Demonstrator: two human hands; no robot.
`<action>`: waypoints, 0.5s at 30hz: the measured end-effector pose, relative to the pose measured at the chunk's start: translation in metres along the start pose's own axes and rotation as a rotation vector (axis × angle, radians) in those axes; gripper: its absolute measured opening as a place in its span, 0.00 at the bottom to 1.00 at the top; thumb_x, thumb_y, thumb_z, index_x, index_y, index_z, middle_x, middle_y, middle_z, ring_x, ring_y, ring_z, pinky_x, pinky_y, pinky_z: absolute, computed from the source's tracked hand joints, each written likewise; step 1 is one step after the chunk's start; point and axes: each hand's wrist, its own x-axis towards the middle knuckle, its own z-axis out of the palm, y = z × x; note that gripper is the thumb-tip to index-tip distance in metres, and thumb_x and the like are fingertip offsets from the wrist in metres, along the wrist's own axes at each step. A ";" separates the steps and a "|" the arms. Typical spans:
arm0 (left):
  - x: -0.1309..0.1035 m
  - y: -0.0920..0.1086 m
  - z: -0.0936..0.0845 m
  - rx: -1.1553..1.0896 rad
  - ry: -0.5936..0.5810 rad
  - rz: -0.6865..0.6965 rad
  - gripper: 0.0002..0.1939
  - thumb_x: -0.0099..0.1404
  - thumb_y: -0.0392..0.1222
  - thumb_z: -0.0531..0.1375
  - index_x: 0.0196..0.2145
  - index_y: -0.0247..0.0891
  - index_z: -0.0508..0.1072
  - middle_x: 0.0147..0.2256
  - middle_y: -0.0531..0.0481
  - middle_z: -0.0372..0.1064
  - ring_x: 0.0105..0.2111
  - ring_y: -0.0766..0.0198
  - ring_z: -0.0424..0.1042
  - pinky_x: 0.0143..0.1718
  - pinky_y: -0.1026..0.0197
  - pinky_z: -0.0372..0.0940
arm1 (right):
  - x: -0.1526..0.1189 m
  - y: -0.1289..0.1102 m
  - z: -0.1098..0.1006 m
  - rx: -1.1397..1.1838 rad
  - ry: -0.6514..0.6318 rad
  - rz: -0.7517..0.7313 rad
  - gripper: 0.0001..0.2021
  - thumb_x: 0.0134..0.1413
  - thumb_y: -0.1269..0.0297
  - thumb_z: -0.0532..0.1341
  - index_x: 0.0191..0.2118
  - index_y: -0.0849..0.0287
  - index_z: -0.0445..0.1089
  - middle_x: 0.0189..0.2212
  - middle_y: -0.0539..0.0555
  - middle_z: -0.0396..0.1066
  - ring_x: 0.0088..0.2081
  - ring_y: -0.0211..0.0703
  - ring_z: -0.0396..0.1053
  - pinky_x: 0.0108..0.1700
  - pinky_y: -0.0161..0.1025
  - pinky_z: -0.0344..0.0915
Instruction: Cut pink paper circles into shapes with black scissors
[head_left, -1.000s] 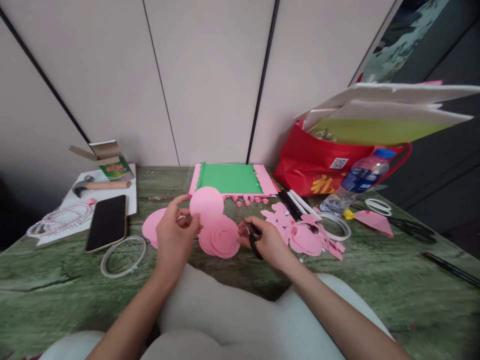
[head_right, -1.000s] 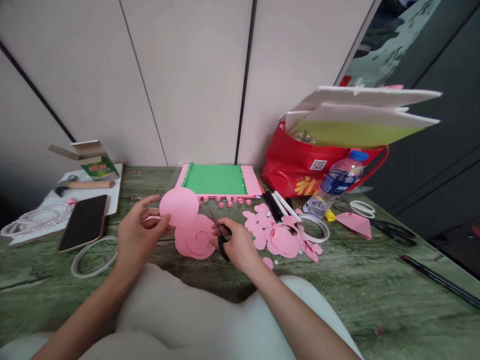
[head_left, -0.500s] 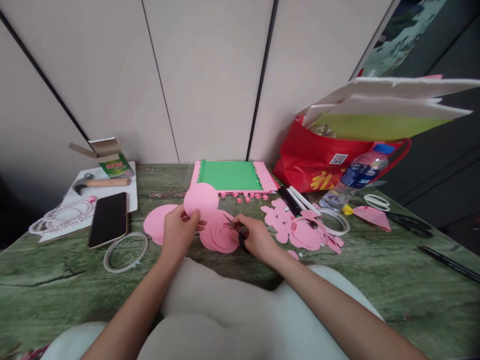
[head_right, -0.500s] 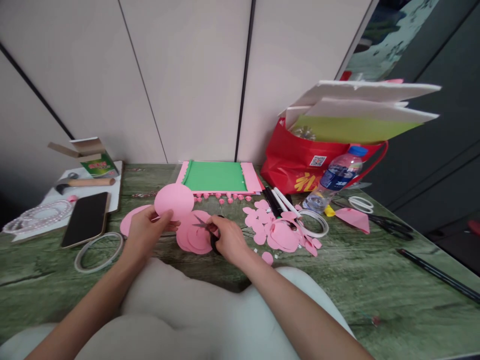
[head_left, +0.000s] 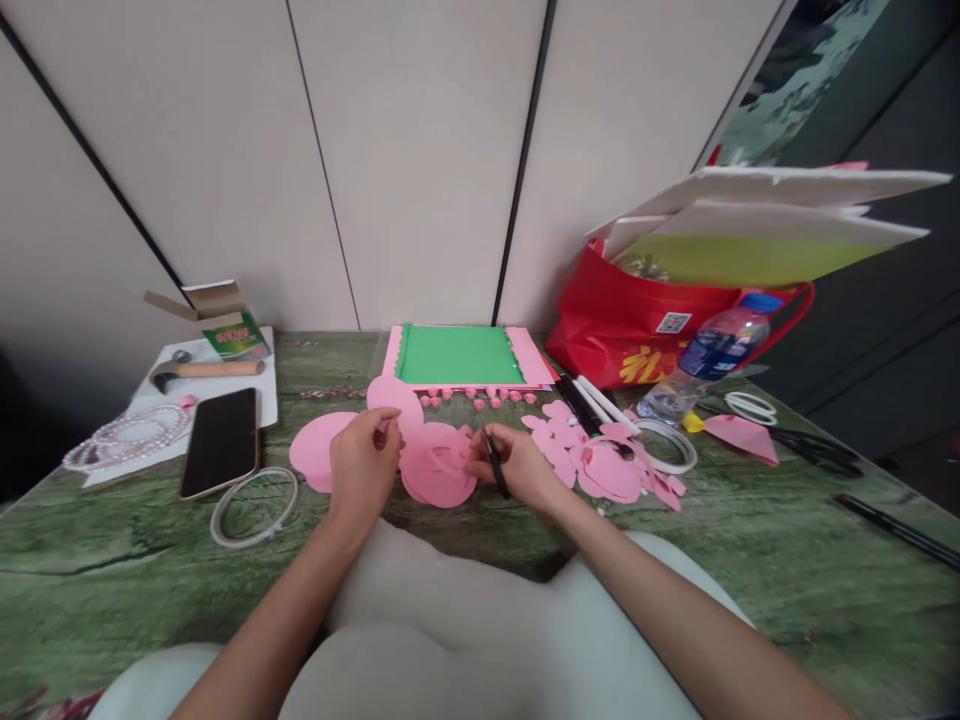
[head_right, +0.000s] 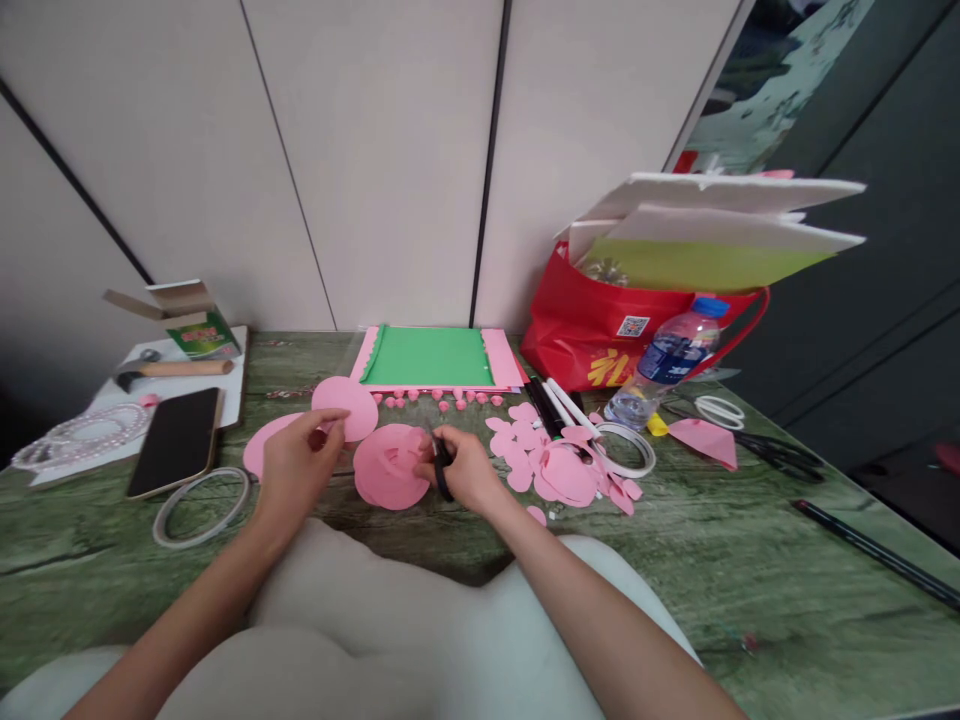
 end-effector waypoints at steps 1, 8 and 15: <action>-0.001 0.000 0.000 0.040 0.001 0.056 0.11 0.56 0.39 0.53 0.33 0.36 0.74 0.27 0.49 0.73 0.24 0.63 0.73 0.28 0.62 0.67 | 0.000 -0.002 0.000 0.074 0.018 0.015 0.13 0.35 0.62 0.66 0.28 0.59 0.63 0.22 0.46 0.66 0.23 0.35 0.63 0.27 0.34 0.61; -0.004 0.002 0.004 0.053 -0.189 0.217 0.13 0.59 0.43 0.53 0.25 0.36 0.74 0.23 0.50 0.70 0.23 0.65 0.68 0.25 0.65 0.62 | -0.002 -0.009 0.003 0.445 0.116 0.046 0.18 0.33 0.59 0.69 0.31 0.58 0.64 0.24 0.46 0.67 0.24 0.33 0.65 0.26 0.33 0.66; -0.005 0.004 0.007 -0.084 -0.366 0.215 0.13 0.58 0.46 0.55 0.28 0.37 0.76 0.28 0.49 0.69 0.28 0.65 0.67 0.29 0.65 0.61 | -0.001 -0.010 0.008 0.604 0.128 0.085 0.18 0.30 0.64 0.71 0.30 0.59 0.65 0.23 0.44 0.68 0.21 0.31 0.66 0.26 0.33 0.69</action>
